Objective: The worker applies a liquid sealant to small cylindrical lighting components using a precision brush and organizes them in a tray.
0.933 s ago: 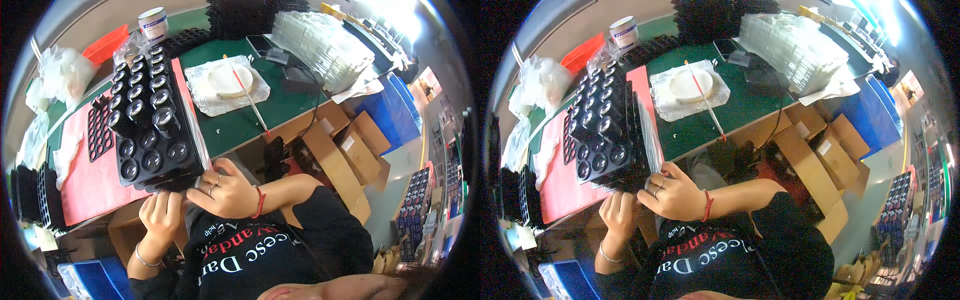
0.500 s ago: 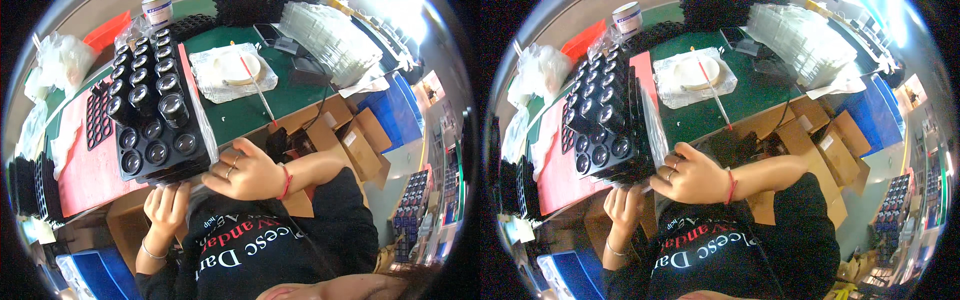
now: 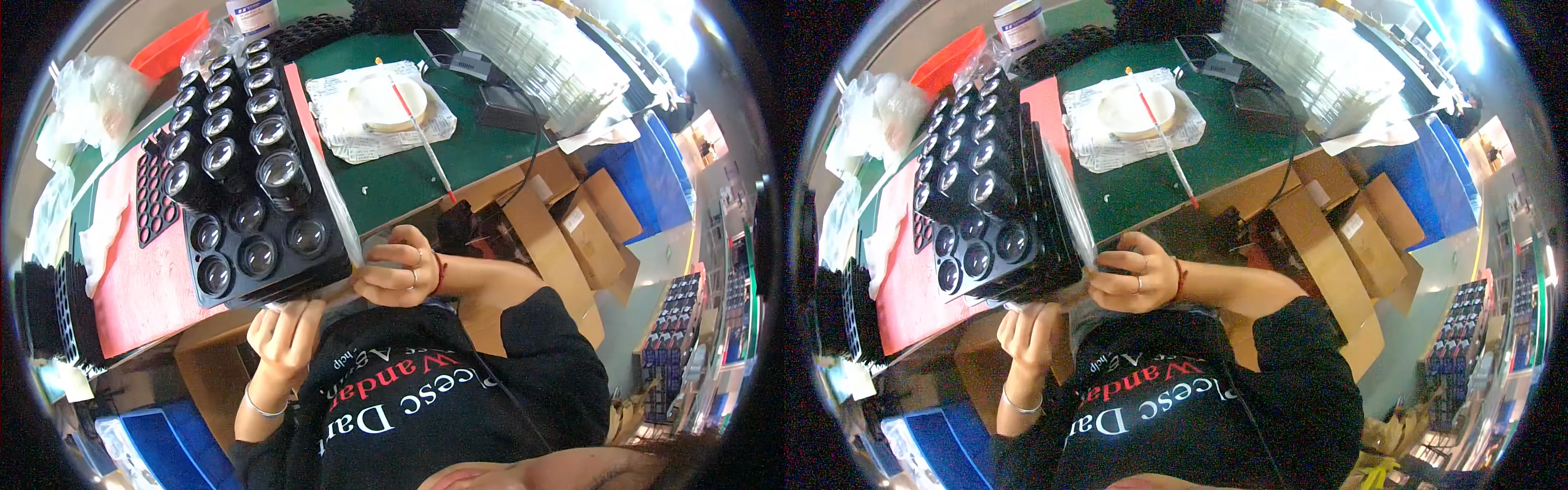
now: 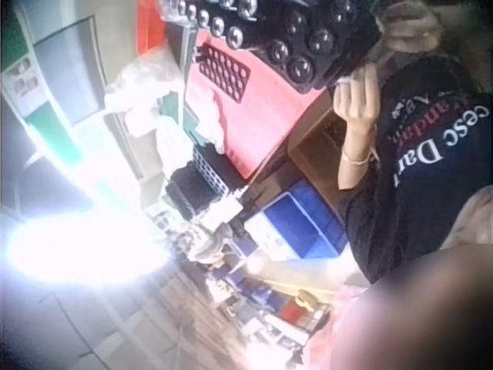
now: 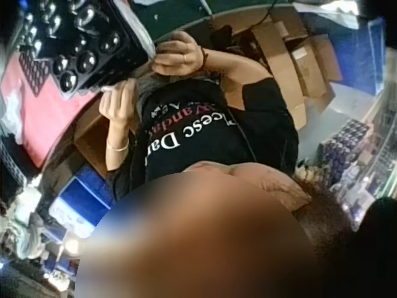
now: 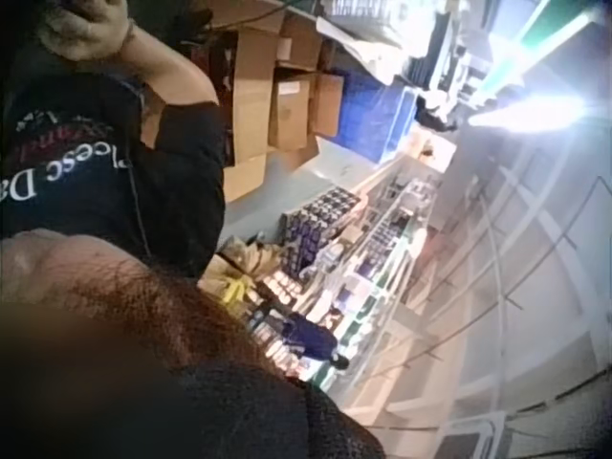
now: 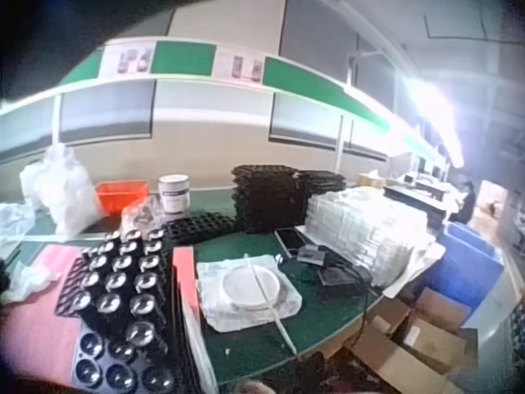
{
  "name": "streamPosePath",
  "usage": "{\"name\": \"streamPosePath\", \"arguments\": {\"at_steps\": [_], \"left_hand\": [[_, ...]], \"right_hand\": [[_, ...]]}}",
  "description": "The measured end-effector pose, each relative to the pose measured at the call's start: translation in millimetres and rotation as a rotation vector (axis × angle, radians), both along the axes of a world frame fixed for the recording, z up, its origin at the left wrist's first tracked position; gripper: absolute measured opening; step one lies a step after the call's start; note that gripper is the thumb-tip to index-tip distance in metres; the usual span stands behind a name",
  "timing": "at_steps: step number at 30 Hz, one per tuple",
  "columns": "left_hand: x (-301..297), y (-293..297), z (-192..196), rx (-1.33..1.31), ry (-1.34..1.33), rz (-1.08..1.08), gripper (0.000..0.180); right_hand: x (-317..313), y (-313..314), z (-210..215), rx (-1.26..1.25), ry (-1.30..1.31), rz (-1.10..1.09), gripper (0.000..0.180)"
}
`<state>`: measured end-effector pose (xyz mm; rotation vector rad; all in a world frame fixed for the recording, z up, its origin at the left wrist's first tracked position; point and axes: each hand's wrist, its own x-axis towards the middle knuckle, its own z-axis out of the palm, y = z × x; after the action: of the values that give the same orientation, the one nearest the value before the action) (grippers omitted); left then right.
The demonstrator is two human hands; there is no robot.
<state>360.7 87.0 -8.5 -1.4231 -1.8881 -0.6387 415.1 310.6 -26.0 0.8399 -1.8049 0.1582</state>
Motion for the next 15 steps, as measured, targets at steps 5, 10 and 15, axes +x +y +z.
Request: {"name": "streamPosePath", "arguments": {"at_steps": [5,10,15], "left_hand": [[0.1,0.5,-2.9,0.016,-0.034,-0.003,0.016],[13.7,8.5,7.7,0.020,-0.143,0.181,0.015],[20.3,9.7,12.3,0.001,-0.217,0.191,0.012]], "right_hand": [[3.6,-6.1,-4.0,-0.060,-0.129,-0.046,0.023],[8.0,-11.9,10.7,-0.066,-0.241,-0.116,0.018],[12.6,-16.5,13.0,-0.067,-0.239,-0.168,0.021]]}}
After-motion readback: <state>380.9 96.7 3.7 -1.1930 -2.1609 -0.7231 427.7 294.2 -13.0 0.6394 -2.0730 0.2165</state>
